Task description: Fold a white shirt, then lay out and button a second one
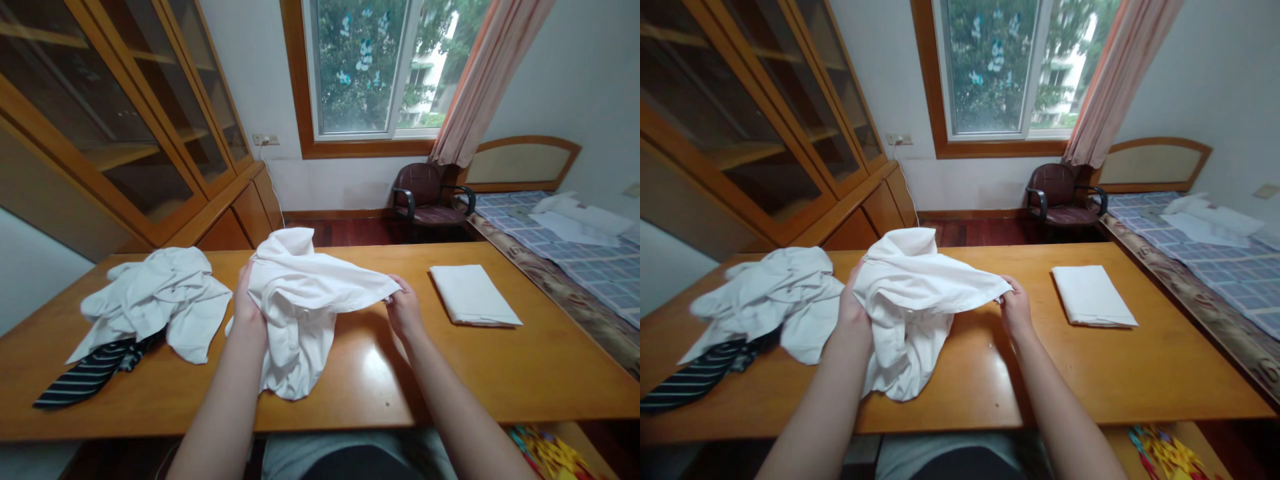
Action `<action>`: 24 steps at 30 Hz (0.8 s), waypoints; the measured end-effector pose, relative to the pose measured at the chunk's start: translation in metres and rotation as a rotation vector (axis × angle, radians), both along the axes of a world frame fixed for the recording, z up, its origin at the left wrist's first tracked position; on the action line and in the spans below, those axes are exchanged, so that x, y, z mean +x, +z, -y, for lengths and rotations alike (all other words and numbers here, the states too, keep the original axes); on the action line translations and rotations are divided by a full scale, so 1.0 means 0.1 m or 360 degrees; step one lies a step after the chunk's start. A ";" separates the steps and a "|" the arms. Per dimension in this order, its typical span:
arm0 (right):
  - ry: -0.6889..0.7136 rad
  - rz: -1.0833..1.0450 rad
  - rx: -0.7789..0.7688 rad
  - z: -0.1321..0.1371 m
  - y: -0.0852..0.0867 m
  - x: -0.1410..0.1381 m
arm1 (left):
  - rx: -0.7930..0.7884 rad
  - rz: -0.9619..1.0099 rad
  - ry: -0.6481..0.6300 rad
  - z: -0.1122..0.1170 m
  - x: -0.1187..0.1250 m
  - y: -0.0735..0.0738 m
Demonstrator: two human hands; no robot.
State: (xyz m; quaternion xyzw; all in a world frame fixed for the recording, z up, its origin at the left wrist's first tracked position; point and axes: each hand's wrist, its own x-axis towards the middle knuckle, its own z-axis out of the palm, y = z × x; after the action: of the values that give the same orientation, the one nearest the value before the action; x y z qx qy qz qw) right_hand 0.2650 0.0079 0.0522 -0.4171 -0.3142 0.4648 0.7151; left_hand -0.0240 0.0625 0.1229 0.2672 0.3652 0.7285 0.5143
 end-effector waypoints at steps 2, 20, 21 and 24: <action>-0.0054 -0.0005 0.0048 -0.02 0.11 0.04 | -0.0044 -0.0196 0.0141 -0.05 -0.07 -0.08; 0.0072 0.0169 -0.0012 -0.03 -0.01 0.06 | 0.0393 -0.1865 0.0030 0.11 -0.08 -0.07; 0.0141 0.0192 -0.0001 -0.02 -0.01 0.03 | 0.0508 -0.2112 -0.0004 0.14 -0.03 -0.01; 0.0310 0.0235 0.0027 0.00 -0.02 -0.09 | 0.0777 -0.2670 -0.0206 0.17 0.16 0.12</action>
State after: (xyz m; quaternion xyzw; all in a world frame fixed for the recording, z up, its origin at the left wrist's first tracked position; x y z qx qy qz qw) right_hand 0.2564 0.0080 0.0497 -0.4117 -0.4089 0.4974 0.6449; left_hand -0.0082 0.0455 0.1349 0.8377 0.4411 0.3188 0.0447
